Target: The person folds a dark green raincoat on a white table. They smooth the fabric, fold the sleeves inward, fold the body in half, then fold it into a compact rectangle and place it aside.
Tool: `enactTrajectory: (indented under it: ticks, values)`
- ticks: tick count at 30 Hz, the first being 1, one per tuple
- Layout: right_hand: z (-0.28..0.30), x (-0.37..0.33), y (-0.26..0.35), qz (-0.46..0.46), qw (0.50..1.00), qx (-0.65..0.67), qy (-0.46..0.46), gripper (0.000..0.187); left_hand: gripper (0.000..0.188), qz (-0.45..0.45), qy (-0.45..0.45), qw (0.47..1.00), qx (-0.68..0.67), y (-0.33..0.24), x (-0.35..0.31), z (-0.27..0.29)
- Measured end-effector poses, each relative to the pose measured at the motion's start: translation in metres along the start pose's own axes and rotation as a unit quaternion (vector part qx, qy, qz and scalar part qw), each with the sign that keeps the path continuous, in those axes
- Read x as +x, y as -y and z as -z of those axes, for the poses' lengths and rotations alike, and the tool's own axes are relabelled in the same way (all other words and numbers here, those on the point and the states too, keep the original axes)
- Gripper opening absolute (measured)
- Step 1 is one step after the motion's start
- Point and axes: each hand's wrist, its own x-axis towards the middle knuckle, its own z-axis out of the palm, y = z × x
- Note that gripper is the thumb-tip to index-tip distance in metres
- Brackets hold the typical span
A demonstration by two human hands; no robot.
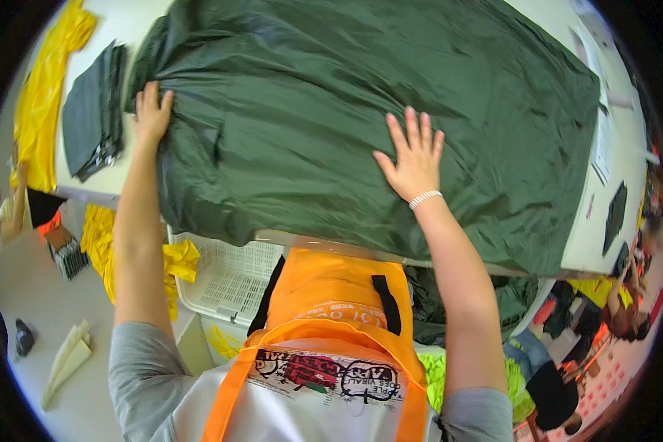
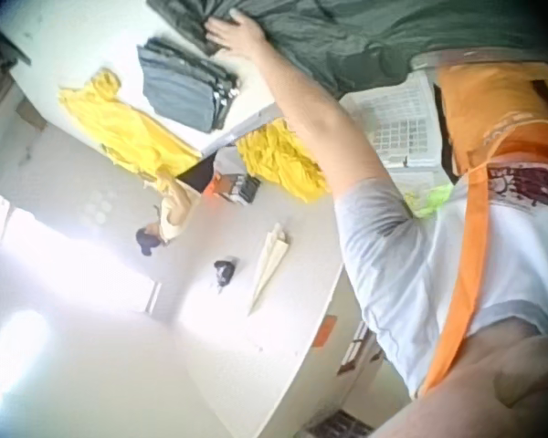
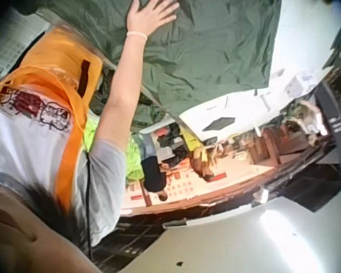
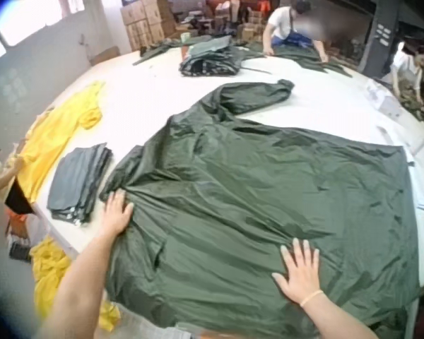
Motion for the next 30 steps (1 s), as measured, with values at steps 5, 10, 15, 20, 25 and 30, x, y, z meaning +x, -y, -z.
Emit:
enactTrajectory:
  ticks: [5, 10, 15, 20, 25, 30]
  values:
    - [0.017, 0.0, -0.041, -0.021, 0.985, 0.17, -0.039, 0.06, 0.052, -0.081, -0.075, 0.992, -0.066, -0.028, 0.009, 0.041]
    - [0.042, -0.153, -0.152, -0.264, 0.954, 0.034, -0.138, 0.051, 0.059, 0.066, -0.225, 0.963, -0.132, 0.028, -0.164, 0.049]
    - [0.028, -0.274, -0.223, -0.418, 0.908, -0.022, 0.034, 0.056, 0.072, 0.233, -0.038, 0.902, -0.361, 0.084, -0.291, -0.017]
    - [0.077, -0.28, -0.24, -0.185, 0.979, 0.08, 0.012, 0.072, 0.045, 0.508, 0.097, 0.603, -0.607, 0.081, -0.286, 0.0]
    - [0.081, -0.301, -0.229, -0.11, 0.992, 0.047, 0.042, 0.08, 0.046, 0.477, 0.18, 0.736, -0.444, 0.071, -0.351, -0.007]
    - [0.071, -0.369, -0.251, -0.105, 0.991, -0.003, 0.079, 0.042, 0.062, 0.439, 0.092, 0.724, -0.525, 0.038, -0.34, 0.079]
